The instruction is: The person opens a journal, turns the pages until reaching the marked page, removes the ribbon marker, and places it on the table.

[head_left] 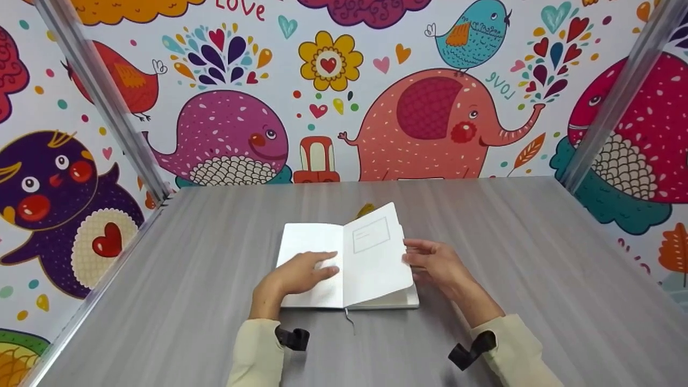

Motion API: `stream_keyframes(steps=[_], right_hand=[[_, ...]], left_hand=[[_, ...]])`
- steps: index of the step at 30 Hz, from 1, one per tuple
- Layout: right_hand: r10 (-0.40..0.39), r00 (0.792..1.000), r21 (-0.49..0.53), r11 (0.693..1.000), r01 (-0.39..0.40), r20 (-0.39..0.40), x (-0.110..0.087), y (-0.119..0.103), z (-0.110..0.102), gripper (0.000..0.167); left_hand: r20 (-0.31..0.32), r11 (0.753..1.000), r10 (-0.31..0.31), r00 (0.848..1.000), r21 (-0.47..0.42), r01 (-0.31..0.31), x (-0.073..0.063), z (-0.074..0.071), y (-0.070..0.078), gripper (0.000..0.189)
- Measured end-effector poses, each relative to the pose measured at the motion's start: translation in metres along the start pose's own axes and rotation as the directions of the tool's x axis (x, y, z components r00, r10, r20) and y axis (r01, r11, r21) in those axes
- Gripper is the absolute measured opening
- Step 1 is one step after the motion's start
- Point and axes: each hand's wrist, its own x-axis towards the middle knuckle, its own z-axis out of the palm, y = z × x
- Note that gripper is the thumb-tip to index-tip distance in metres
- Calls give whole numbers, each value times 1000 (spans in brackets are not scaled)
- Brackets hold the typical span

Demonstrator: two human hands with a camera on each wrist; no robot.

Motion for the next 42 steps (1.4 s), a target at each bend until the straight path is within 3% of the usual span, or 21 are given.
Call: stream_keyframes(steps=[12, 22, 32, 39, 42], right_hand=[[-73, 997, -3, 997, 73, 15, -9, -11, 11, 44], [-162, 981, -41, 985, 167, 107, -20, -14, 25, 51], [-322, 906, -108, 926, 362, 276, -28, -13, 42, 50], [-379, 843, -168, 868, 467, 382, -33, -7, 52, 51], [-384, 825, -194, 849, 492, 415, -35, -5, 56, 50]], left_hand=[[-149, 980, -53, 987, -195, 23, -3, -9, -12, 61], [-157, 973, -65, 985, -231, 28, -1, -8, -23, 63], [-212, 971, -108, 971, -233, 57, -3, -14, -24, 65], [-210, 973, -95, 973, -228, 46, -4, -15, -27, 65], [-207, 969, -100, 973, -241, 49, -5, -15, -28, 65]])
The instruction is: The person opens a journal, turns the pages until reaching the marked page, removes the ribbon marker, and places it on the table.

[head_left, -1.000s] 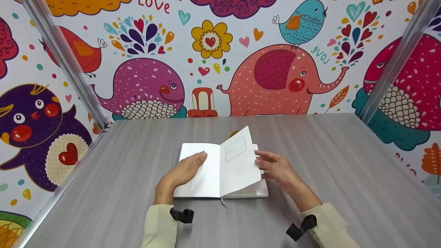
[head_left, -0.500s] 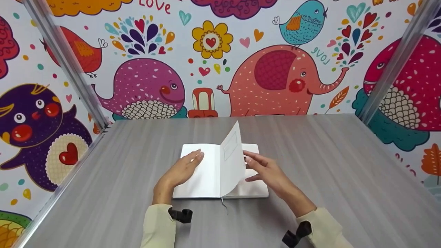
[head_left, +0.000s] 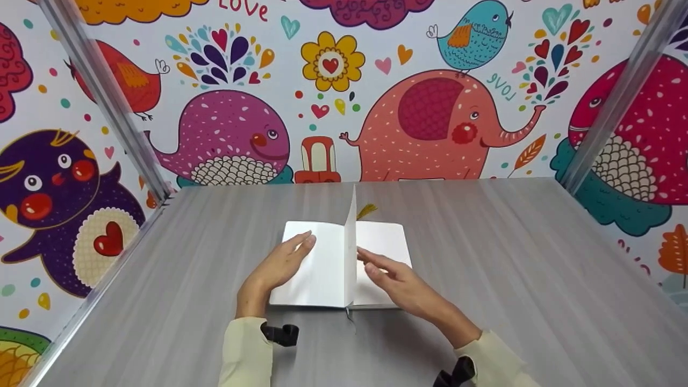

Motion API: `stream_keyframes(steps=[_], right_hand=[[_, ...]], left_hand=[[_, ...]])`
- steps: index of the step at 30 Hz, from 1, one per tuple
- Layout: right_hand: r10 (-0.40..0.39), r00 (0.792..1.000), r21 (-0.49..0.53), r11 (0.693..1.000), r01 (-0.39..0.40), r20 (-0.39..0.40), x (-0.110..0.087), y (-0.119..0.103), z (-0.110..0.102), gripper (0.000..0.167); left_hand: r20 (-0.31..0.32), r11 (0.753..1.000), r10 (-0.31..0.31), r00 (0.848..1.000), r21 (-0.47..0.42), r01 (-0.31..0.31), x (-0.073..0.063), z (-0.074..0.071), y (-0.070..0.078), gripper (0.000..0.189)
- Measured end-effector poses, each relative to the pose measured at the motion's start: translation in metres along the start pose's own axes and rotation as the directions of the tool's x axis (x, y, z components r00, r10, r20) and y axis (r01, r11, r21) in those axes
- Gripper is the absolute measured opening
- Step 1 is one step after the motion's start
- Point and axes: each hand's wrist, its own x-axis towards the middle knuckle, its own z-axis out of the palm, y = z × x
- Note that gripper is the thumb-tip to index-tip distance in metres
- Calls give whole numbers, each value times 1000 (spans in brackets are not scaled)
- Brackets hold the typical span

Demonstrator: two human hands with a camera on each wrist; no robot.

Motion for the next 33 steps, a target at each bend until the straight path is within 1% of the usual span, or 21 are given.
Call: stream_keyframes(steps=[2, 6, 11, 16, 18, 21, 23, 26, 31, 33], right_hand=[[-9, 1000, -36, 999, 10, 16, -1, 1, 2, 50], [4, 999, -110, 994, 0, 39, -2, 2, 6, 53], [28, 998, -147, 989, -19, 59, -3, 2, 11, 57], [52, 995, -188, 982, -35, 84, -4, 4, 15, 58], [48, 993, -213, 977, -25, 103, -4, 5, 17, 58], [20, 990, -248, 969, 15, 140, -4, 6, 19, 58], [-1, 987, -271, 962, 46, 163, -5, 7, 21, 59], [-8, 982, -310, 948, 67, 190, -6, 8, 24, 59], [5, 978, -404, 911, 81, 208, -9, 9, 28, 58], [3, 977, -432, 898, 90, 211, -10, 10, 30, 58]], left_hand=[[1, 1000, -8, 1000, -10, 8, 0, 0, -1, 65], [7, 999, -16, 1000, -34, 16, 1, -1, -2, 68], [4, 997, -11, 1000, -80, 11, 3, -4, -6, 71], [1, 993, -50, 999, -111, 49, 2, -7, -9, 76], [5, 991, -59, 998, -120, 59, 0, -9, -9, 76], [9, 990, -58, 998, -132, 59, -1, -12, -11, 76], [4, 990, -58, 998, -130, 58, -2, -14, -12, 77], [0, 989, -59, 998, -138, 59, -3, -16, -14, 77], [-3, 988, -38, 999, -147, 37, -4, -18, -16, 76], [-5, 990, -27, 1000, -137, 26, -4, -19, -17, 76]])
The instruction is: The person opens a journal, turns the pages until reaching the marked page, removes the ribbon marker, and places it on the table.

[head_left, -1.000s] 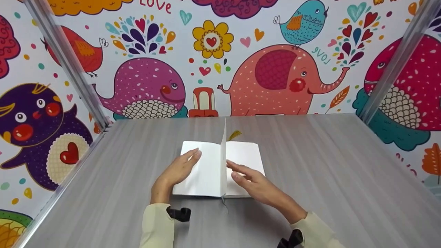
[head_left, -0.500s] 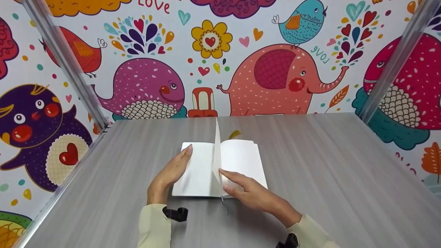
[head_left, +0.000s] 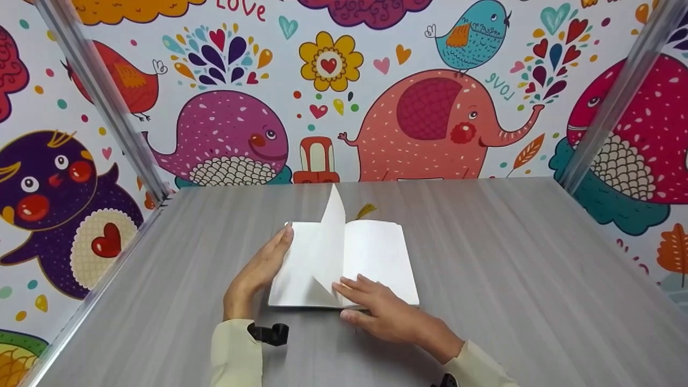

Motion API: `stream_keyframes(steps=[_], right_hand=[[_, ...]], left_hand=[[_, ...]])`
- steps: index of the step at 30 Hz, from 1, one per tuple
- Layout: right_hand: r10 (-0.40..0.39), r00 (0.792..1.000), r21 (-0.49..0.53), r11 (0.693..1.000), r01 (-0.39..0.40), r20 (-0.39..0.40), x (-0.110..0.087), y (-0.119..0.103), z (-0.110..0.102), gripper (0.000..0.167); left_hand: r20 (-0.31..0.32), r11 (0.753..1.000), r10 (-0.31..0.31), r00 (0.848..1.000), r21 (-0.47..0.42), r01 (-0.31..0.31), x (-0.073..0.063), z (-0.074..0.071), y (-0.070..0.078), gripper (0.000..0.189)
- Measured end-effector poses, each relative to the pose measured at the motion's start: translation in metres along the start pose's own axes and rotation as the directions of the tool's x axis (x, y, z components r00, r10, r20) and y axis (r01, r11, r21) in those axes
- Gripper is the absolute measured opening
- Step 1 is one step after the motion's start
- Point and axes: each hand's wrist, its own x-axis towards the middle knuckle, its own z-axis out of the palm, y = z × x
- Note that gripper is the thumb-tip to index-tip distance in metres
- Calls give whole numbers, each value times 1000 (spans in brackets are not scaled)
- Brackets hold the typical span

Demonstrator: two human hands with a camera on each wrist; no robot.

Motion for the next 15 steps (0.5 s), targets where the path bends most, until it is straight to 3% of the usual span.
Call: stream_keyframes(steps=[10, 15], right_hand=[[17, 998, -72, 997, -13, 57, 0, 2, 3, 57], [39, 995, -79, 996, -32, 87, 0, 3, 4, 57]], left_hand=[[-8, 1000, -16, 1000, -5, 16, 0, 1, 2, 71], [-25, 999, -5, 1000, -54, 3, -1, -2, 0, 56]])
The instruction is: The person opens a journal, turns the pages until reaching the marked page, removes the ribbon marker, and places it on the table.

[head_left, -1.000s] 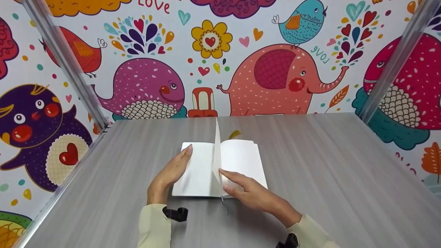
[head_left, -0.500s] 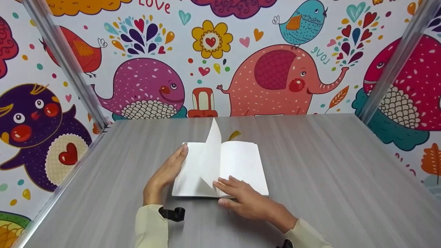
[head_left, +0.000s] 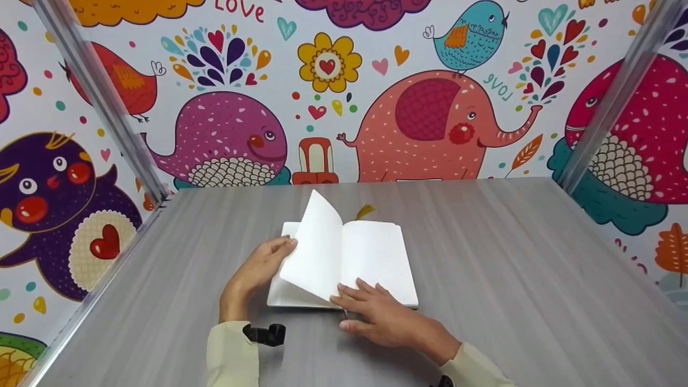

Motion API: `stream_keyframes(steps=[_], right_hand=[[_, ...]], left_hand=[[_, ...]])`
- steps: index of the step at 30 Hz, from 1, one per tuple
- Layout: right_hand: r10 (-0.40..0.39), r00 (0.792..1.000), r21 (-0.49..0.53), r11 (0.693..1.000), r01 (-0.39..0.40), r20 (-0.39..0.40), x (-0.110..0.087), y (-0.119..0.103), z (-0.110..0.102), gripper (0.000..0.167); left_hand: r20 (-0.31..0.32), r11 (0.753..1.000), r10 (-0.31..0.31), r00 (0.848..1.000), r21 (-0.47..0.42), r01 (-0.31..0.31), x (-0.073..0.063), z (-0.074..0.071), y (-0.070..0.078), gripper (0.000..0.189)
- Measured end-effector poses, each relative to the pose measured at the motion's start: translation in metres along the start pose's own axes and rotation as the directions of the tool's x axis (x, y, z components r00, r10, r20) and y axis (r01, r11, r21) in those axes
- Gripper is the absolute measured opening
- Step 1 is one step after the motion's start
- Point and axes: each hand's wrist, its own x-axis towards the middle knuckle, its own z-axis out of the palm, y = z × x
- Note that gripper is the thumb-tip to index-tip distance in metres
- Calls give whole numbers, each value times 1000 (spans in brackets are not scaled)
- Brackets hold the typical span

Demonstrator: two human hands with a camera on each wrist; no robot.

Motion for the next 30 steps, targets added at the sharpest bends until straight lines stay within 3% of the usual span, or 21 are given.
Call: stream_keyframes(steps=[6, 13, 22, 27, 30], right_hand=[[2, 1000, -23, 1000, -1, 22, 0, 0, 0, 56], [10, 999, -35, 999, -9, 32, -1, -1, 0, 56], [23, 999, -48, 999, -21, 46, -1, 0, -2, 57], [20, 998, -59, 998, -17, 52, -1, 0, -2, 57], [17, 998, -68, 998, -13, 53, -1, -1, -2, 57]], left_hand=[[28, 999, 27, 999, -30, -26, 0, -4, -3, 34], [-16, 996, -4, 1000, 89, 5, 0, -4, -6, 26], [-101, 979, -66, 993, 184, 83, 4, 2, -6, 26], [-99, 963, -111, 989, 235, 132, 6, 4, -4, 26], [-91, 952, -126, 988, 268, 146, 6, 6, -3, 39]])
